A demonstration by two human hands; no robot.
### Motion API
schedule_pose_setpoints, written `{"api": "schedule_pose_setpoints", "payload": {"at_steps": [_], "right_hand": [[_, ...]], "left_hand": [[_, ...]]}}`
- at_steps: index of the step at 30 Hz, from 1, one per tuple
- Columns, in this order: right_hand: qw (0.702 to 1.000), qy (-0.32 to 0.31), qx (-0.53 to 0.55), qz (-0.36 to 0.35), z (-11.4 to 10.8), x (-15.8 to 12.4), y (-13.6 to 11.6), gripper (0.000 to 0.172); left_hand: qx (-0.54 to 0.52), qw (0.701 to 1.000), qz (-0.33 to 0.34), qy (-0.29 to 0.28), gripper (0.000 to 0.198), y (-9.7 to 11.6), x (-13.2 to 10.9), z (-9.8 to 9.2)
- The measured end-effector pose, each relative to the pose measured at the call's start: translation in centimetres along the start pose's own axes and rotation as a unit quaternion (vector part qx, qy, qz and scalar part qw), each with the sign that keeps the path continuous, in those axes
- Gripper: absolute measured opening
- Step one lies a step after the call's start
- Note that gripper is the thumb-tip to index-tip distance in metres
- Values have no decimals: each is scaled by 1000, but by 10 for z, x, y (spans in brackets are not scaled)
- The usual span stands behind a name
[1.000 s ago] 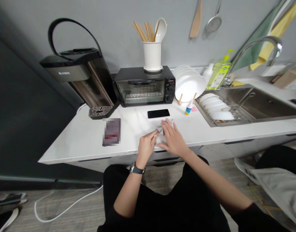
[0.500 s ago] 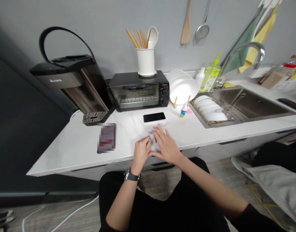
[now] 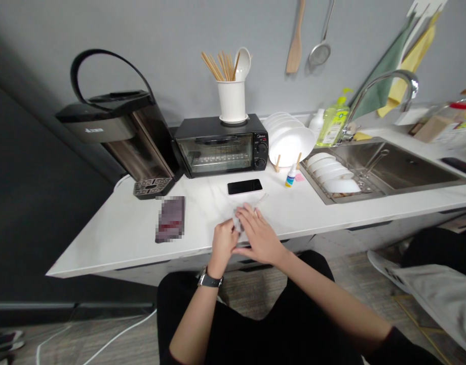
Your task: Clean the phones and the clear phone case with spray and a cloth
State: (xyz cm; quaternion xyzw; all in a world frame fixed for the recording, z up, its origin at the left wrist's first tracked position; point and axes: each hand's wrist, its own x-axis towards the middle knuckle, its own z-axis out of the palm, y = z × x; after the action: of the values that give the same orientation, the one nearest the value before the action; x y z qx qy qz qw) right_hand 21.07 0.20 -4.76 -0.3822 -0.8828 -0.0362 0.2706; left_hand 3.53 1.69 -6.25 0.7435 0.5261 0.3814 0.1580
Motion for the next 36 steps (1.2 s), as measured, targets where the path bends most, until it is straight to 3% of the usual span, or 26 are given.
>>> {"api": "schedule_pose_setpoints", "payload": {"at_steps": [3, 8, 10, 17, 19, 24, 26, 32, 34, 36], "right_hand": [[999, -19, 3, -35, 3, -6, -7, 89], [995, 28, -48, 82, -6, -1, 45, 87], [993, 41, -51, 102, -8, 2, 52, 89], [999, -26, -15, -29, 4, -7, -11, 98], [999, -23, -36, -12, 3, -7, -6, 92], [987, 29, -91, 128, -5, 4, 39, 83], [983, 39, -95, 151, -6, 6, 38, 86], [999, -24, -36, -14, 3, -5, -12, 92], [999, -22, -37, -14, 3, -6, -7, 89], [998, -4, -51, 29, 0, -3, 12, 87]], "left_hand": [[12, 1000, -10, 5, 23, -1, -1, 0], [-35, 999, 9, -3, 31, 9, -3, -2], [-58, 998, 18, -3, 34, 12, -2, -3], [16, 1000, -16, 8, 22, 2, 0, 0], [15, 1000, -15, 9, 23, 1, -1, 0], [-45, 999, 19, 13, 35, 6, -1, 1], [-56, 998, 23, 17, 35, 6, 0, 2], [4, 999, -15, 32, 22, -2, 2, 4], [8, 999, -16, 30, 22, -2, 1, 3], [-1, 1000, -11, 28, 28, 1, 0, 2]]}}
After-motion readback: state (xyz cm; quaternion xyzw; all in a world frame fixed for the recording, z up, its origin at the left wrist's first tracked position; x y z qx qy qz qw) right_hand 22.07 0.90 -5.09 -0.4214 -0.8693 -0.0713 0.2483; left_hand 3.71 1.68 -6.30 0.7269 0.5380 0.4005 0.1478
